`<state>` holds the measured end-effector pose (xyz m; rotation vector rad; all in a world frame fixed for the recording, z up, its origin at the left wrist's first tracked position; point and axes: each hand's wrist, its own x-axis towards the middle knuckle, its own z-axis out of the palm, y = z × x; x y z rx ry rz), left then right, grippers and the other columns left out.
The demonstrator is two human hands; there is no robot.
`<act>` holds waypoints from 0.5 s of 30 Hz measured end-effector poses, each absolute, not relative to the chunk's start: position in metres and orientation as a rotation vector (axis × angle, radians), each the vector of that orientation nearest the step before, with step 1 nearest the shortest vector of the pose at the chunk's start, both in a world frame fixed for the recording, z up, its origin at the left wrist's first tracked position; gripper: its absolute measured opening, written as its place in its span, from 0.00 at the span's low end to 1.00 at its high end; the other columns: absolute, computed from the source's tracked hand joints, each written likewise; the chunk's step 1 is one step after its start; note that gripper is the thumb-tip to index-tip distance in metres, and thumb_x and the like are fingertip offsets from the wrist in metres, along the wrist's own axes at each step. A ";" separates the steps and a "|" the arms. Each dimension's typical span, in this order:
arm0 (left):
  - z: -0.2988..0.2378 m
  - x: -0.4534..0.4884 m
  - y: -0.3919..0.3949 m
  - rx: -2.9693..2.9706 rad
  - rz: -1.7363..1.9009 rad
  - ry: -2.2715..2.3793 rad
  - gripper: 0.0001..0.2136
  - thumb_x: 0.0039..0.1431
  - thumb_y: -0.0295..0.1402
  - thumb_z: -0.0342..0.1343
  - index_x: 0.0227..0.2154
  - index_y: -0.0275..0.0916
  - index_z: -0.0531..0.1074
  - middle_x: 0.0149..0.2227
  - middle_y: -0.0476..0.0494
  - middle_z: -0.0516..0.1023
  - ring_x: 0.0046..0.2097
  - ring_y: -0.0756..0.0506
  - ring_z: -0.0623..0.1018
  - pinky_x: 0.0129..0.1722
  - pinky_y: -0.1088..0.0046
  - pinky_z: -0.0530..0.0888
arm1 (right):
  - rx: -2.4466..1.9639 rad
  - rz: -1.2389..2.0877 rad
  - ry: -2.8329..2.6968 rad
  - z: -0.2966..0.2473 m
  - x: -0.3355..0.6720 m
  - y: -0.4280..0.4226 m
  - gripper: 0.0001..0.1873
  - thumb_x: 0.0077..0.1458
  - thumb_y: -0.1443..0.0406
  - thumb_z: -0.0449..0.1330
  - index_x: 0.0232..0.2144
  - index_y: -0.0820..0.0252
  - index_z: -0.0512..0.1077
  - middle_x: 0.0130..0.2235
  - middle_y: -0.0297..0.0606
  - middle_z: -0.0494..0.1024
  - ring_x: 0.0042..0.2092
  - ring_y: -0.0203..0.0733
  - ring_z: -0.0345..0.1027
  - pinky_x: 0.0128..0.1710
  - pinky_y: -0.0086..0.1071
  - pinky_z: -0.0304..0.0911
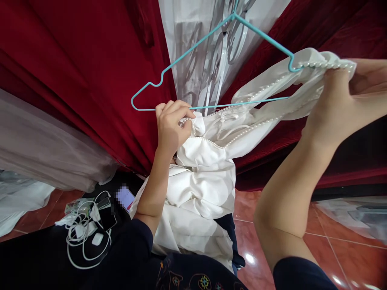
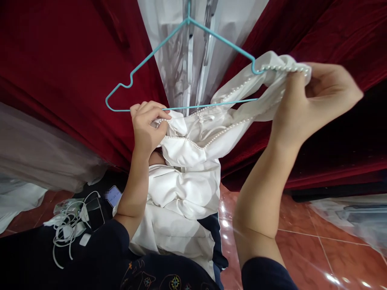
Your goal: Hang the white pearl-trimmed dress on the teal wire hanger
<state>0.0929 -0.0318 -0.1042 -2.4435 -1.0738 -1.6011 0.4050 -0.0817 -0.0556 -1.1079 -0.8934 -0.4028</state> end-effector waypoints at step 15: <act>-0.097 0.085 -0.028 -2.508 -1.494 -1.167 0.14 0.60 0.17 0.55 0.32 0.43 0.79 0.42 0.51 0.84 0.44 0.43 0.80 0.61 0.53 0.68 | -1.445 -0.474 -0.756 -0.071 0.429 -0.071 0.20 0.45 0.87 0.55 0.17 0.58 0.65 0.21 0.31 0.63 0.27 0.34 0.63 0.31 0.34 0.55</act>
